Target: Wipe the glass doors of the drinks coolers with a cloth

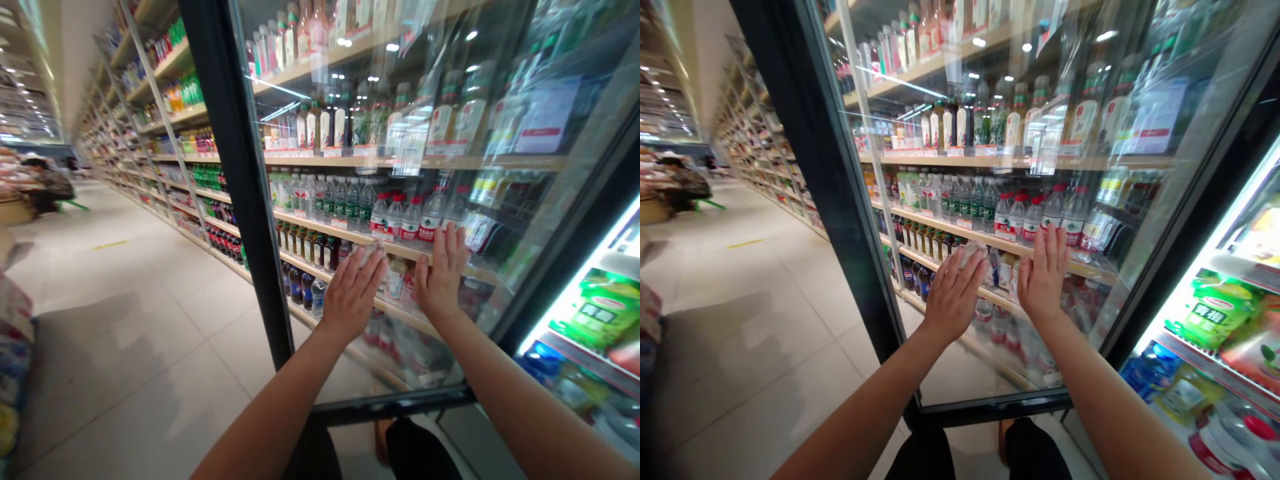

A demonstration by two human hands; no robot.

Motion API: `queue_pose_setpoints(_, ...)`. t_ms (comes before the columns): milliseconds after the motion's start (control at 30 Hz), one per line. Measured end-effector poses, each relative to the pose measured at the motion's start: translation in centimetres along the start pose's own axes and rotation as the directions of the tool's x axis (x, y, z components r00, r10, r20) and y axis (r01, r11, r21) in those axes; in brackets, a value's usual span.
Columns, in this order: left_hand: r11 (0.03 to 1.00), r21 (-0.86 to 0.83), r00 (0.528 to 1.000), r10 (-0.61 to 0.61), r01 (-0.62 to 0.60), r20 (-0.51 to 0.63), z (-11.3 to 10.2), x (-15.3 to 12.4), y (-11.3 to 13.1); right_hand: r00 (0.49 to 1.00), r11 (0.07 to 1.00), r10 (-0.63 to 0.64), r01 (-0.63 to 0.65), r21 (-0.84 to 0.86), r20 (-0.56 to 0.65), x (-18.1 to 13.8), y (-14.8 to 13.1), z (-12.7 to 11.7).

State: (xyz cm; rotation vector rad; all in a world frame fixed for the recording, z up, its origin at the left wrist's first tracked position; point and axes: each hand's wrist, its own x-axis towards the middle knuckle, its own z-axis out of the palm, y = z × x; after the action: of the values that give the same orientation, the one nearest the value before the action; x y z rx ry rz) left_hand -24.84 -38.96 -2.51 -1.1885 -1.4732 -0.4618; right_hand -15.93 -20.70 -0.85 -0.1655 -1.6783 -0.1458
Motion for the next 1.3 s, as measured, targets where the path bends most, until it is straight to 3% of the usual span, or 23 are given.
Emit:
queue_pose_setpoints(133, 0.987, -0.147, 0.990, -0.082, 0.065, -0.111, 0.3, 1.6, 0.0, 0.988, 0.930, -0.146, 0.120, 0.349, 0.050, 0.8, -4.9, -2.1)
queue_pose_setpoints(267, 0.970, -0.234, 0.980, -0.112, 0.071, -0.165, -0.5, 1.9, -0.8, 0.956, 0.845, -0.154, -0.002, 0.536, 0.248, 1.4, -8.6, -2.2)
queue_pose_setpoints(400, 0.988, -0.152, 0.994, -0.040, 0.025, -0.101, -2.6, -0.2, -2.2, 0.950, 0.893, -0.110, -0.034, 0.449, 0.291, 0.5, -9.2, -0.8)
queue_pose_setpoints(500, 0.995, 0.004, 0.992, -0.104, 0.104, -0.069, -3.6, -1.5, -3.4, 0.957, 0.962, -0.108, 0.032, 0.273, 0.268, -1.1, -8.9, 0.1)
queue_pose_setpoints(600, 0.961, 0.182, 0.978, -0.198, 0.207, -0.065, -3.3, -2.0, -4.3, 0.963, 0.990, -0.105, 0.077, 0.122, 0.246, -1.6, -8.6, 0.7)
queue_pose_setpoints(700, 0.935, 0.289, 0.979, -0.196, 0.204, -0.056, -2.3, -2.3, -4.7, 0.970, 0.988, -0.138, 0.121, 0.099, 0.198, 0.7, -8.8, 1.3)
queue_pose_setpoints(867, 0.931, 0.301, 0.978, -0.200, 0.207, -0.052, -1.8, -2.5, -4.9, 0.971, 0.982, -0.176, 0.161, 0.098, 0.160, 8.2, -9.1, 2.1)
queue_pose_setpoints(933, 0.934, 0.289, 0.978, -0.203, 0.208, -0.048, -1.9, -2.5, -4.9, 0.973, 0.986, -0.156, 0.143, 0.089, 0.170, 9.7, -8.4, 2.1)
queue_pose_setpoints(1167, 0.929, 0.301, 0.976, -0.212, 0.214, -0.038, -2.0, -2.3, -4.8, 0.999, 0.997, -0.043, 0.043, 0.059, -0.007, 5.2, -4.9, 1.8)
queue_pose_setpoints(1300, 0.921, 0.329, 0.977, -0.207, 0.209, -0.043, -1.9, -2.3, -4.8, 0.997, 0.994, -0.057, 0.051, 0.097, 0.058, 8.0, -5.7, 1.9)
